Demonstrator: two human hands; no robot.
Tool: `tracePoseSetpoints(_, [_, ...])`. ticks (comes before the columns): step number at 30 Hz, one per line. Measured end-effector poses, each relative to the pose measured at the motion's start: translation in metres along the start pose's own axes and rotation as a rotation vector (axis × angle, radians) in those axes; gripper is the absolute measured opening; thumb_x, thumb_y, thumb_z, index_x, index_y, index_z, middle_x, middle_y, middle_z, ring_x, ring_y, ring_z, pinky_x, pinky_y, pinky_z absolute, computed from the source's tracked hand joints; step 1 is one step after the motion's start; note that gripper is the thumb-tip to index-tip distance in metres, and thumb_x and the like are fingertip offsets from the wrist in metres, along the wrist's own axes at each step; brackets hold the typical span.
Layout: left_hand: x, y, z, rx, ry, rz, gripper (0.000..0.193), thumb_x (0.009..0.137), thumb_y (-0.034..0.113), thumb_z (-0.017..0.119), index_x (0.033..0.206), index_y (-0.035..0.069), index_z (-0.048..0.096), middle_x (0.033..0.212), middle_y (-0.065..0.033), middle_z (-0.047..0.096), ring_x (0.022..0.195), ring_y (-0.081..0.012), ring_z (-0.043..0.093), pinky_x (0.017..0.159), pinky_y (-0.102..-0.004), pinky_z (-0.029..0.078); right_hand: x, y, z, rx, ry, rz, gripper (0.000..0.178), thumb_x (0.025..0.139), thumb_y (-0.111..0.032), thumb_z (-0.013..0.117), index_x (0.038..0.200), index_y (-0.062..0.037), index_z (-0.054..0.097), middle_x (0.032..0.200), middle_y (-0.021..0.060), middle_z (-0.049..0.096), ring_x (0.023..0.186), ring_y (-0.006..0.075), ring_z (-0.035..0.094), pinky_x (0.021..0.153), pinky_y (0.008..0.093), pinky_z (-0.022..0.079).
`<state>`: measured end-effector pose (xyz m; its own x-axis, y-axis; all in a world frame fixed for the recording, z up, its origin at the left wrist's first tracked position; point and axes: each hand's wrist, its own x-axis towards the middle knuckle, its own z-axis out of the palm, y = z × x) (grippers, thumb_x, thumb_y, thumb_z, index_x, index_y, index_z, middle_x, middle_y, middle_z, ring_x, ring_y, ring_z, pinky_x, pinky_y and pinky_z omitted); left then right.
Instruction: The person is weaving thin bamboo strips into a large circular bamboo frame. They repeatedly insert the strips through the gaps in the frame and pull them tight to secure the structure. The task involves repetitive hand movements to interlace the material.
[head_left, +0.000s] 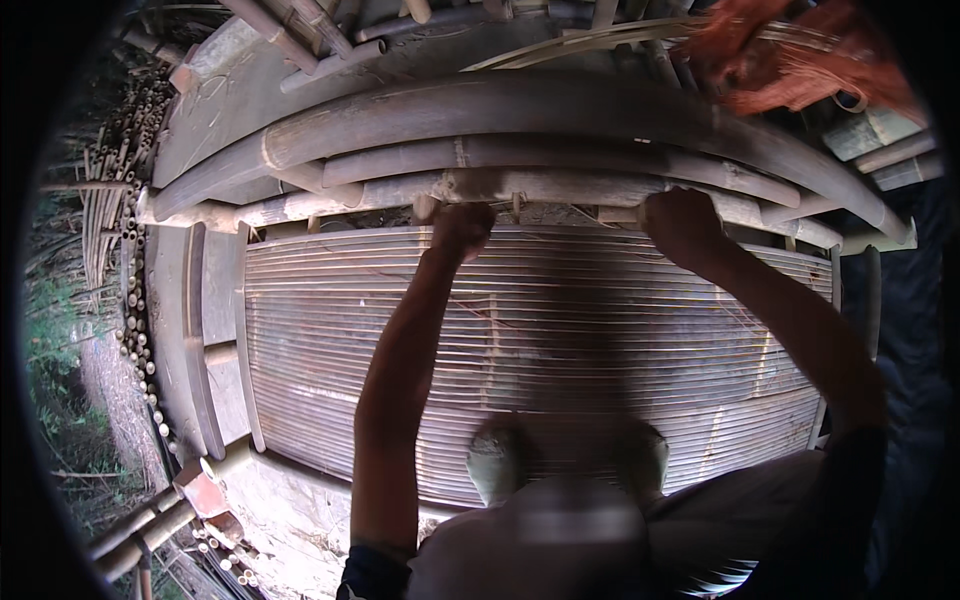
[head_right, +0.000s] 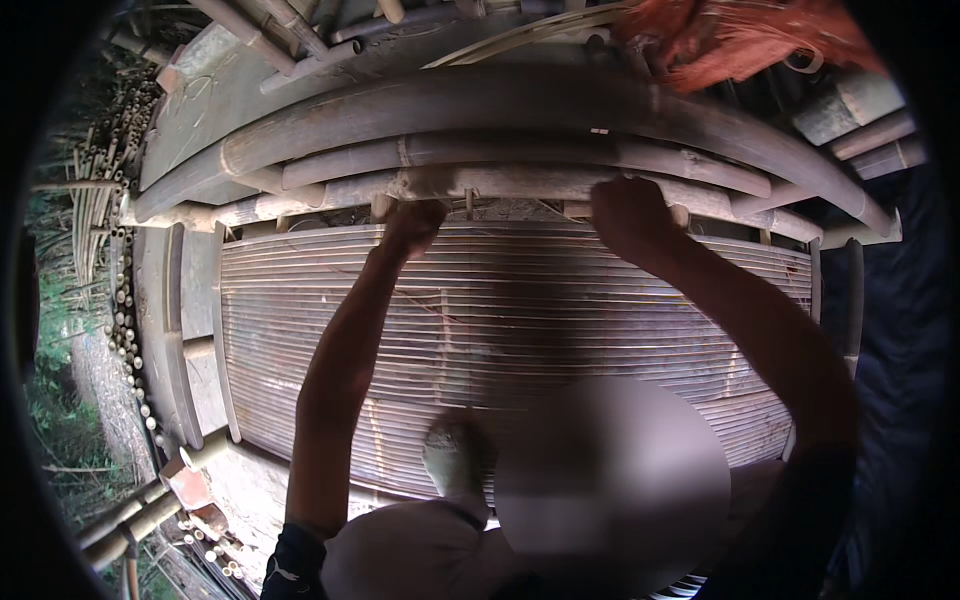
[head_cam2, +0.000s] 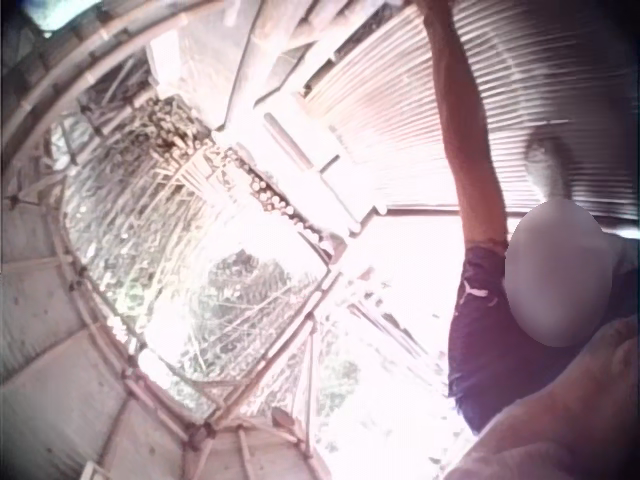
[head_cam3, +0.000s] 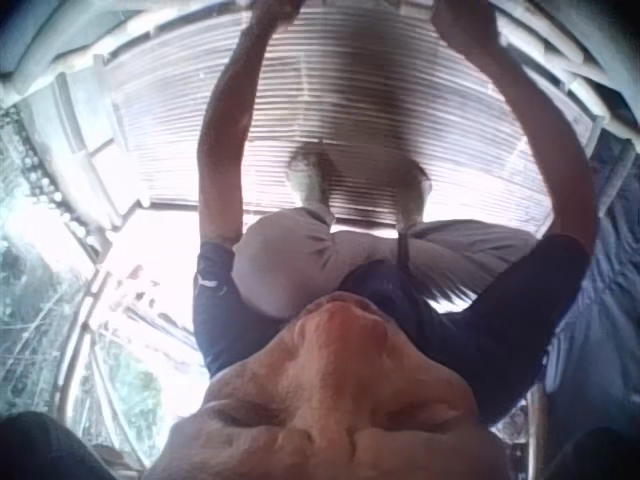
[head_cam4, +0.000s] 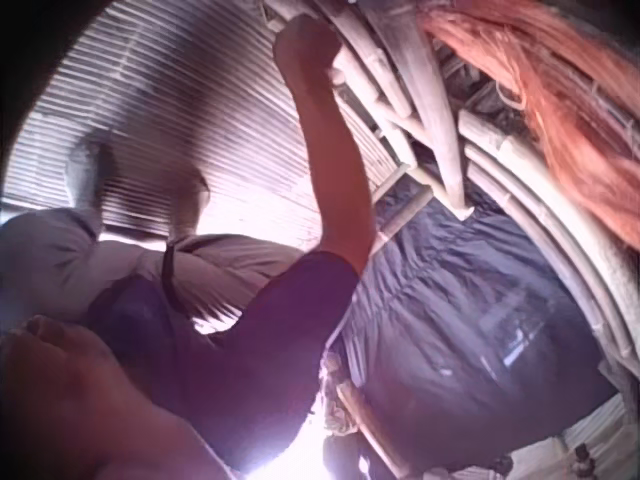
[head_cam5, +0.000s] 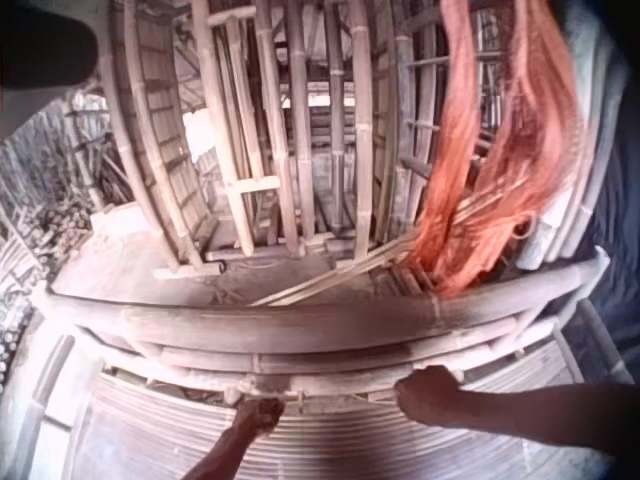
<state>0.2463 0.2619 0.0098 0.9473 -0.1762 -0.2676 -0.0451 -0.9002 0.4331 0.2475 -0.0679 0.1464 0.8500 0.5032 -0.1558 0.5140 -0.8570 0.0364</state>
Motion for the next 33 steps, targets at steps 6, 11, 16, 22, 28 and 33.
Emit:
tracePoseSetpoints(6, [0.03, 0.003, 0.007, 0.119, -0.337, 0.133, 0.033, 0.093, 0.021, 0.048, 0.121, 0.018, 0.065, 0.128, -0.0028, 0.062, 0.116, -0.0244, 0.061, 0.096, -0.0385, 0.051, 0.087, -0.099, 0.101, 0.393, -0.001, 0.432, 0.019, 0.084, -0.017, 0.059, 0.081, 0.0001, 0.064, 0.077, 0.0213, 0.067, 0.076, 0.0343, 0.07, 0.07, 0.0452, 0.057])
tracePoseSetpoints(11, [0.049, -0.007, 0.017, -0.15, -0.362, 0.114, 0.037, 0.091, 0.023, 0.053, 0.126, 0.017, 0.063, 0.135, -0.0113, 0.057, 0.122, -0.0289, 0.056, 0.103, -0.036, 0.047, 0.103, -0.147, 0.115, 0.905, -0.289, 0.419, 0.022, 0.086, -0.016, 0.059, 0.089, 0.0058, 0.063, 0.072, 0.0231, 0.067, 0.068, 0.032, 0.071, 0.068, 0.0413, 0.058])
tracePoseSetpoints(16, [0.068, -0.006, 0.02, -0.18, -0.646, 0.082, 0.032, 0.087, 0.031, 0.056, 0.106, 0.01, 0.07, 0.107, -0.0169, 0.069, 0.105, -0.0307, 0.065, 0.088, -0.041, 0.049, 0.113, -0.132, 0.096, 1.676, -0.59, 0.646, 0.018, 0.087, -0.017, 0.061, 0.081, -0.0015, 0.053, 0.052, 0.0046, 0.047, 0.036, 0.0098, 0.034, 0.038, 0.0295, 0.026])
tracePoseSetpoints(22, [0.02, 0.009, -0.005, -0.116, 0.053, 0.033, 0.022, 0.086, 0.022, 0.059, 0.089, 0.005, 0.071, 0.085, -0.0174, 0.07, 0.083, -0.0298, 0.07, 0.07, -0.0411, 0.054, 0.084, -0.119, 0.087, 0.624, 0.038, 0.345, 0.027, 0.091, -0.015, 0.053, 0.113, -0.0011, 0.058, 0.065, 0.0072, 0.06, 0.053, 0.0171, 0.058, 0.054, 0.0296, 0.051])
tracePoseSetpoints(28, [-0.084, 0.047, -0.095, -0.41, 0.428, 0.443, 0.017, 0.092, 0.015, 0.06, 0.089, 0.003, 0.071, 0.087, -0.0114, 0.073, 0.082, -0.0265, 0.071, 0.073, -0.0365, 0.055, 0.046, -0.127, 0.037, 1.899, 0.069, 0.255, 0.046, 0.092, -0.019, 0.058, 0.133, -0.0012, 0.049, 0.093, 0.0129, 0.068, 0.064, 0.0118, 0.064, 0.049, 0.022, 0.05])
tracePoseSetpoints(33, [-0.085, 0.049, -0.084, -0.274, 0.263, 0.212, 0.025, 0.093, 0.027, 0.064, 0.101, 0.004, 0.071, 0.103, -0.0135, 0.072, 0.099, -0.0303, 0.069, 0.088, -0.0398, 0.052, 0.016, -0.135, 0.034, 0.779, 0.015, 0.211, 0.06, 0.085, -0.028, 0.072, 0.133, -0.001, 0.049, 0.1, 0.0154, 0.068, 0.085, 0.025, 0.068, 0.074, 0.0377, 0.056])
